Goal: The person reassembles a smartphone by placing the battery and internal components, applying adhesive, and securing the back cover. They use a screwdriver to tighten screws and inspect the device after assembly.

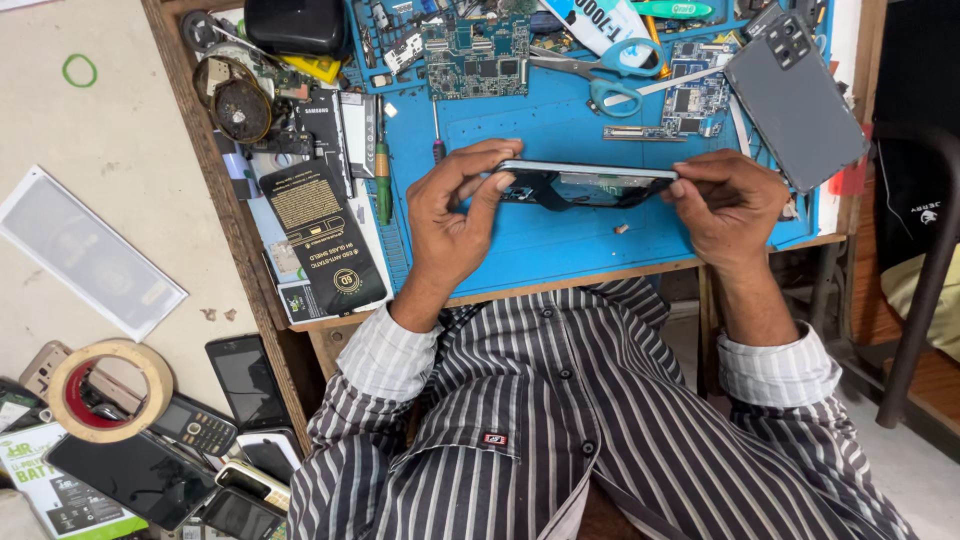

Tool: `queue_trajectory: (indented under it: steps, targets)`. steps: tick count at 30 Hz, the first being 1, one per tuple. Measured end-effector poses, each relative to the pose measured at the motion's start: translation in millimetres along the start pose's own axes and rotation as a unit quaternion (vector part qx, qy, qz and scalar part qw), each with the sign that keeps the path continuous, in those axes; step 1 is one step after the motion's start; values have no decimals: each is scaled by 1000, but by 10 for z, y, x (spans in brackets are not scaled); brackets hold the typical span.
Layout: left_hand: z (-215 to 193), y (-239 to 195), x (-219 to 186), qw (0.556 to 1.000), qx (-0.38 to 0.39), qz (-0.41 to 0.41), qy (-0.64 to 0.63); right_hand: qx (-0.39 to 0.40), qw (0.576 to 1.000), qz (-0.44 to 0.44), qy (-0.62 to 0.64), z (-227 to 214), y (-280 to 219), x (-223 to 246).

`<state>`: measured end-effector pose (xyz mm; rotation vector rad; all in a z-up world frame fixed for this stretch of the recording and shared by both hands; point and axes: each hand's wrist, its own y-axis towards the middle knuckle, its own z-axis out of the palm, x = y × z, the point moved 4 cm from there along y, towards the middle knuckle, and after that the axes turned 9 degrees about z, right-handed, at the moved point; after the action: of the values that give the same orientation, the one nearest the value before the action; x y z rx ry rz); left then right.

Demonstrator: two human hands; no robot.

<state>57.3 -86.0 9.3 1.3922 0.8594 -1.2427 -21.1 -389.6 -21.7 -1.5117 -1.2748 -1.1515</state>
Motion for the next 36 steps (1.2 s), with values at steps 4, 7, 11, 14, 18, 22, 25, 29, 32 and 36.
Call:
queue_trajectory:
  steps: [4, 7, 11, 14, 18, 22, 25, 29, 32, 36]
  targets:
    - [16, -38, 63, 1000, -3, 2, -9, -11, 999, -12, -40, 5, -10, 17]
    - [20, -40, 87, 1000, -9, -5, -21, -13, 999, 46, -2, 36, -2, 61]
    - [16, -48, 113, 999, -13, -6, -37, 14, 985, 62, -162, 88, -2, 230]
    - [25, -60, 129, 999, -3, -11, -34, 48, 966, 29, -251, 119, -22, 315]
    - [32, -22, 110, 998, -11, -27, -47, 59, 971, 51, -226, 118, 4, 264]
    - [14, 66, 135, 985, -37, -81, -149, 86, 972, 184, 120, 151, -51, 64]
    - [44, 113, 81, 978, -27, -38, -204, 99, 895, 248, 357, 234, -145, -55]
    - [94, 87, -20, 994, 27, -5, -105, 113, 827, 283, 473, 339, -212, -59]
    - [136, 16, 68, 950, 4, -145, -275, 90, 863, 275, 415, 395, -195, 70]
    - [111, -71, 137, 942, 0, -200, -269, -65, 996, 12, -53, 336, -79, 666]
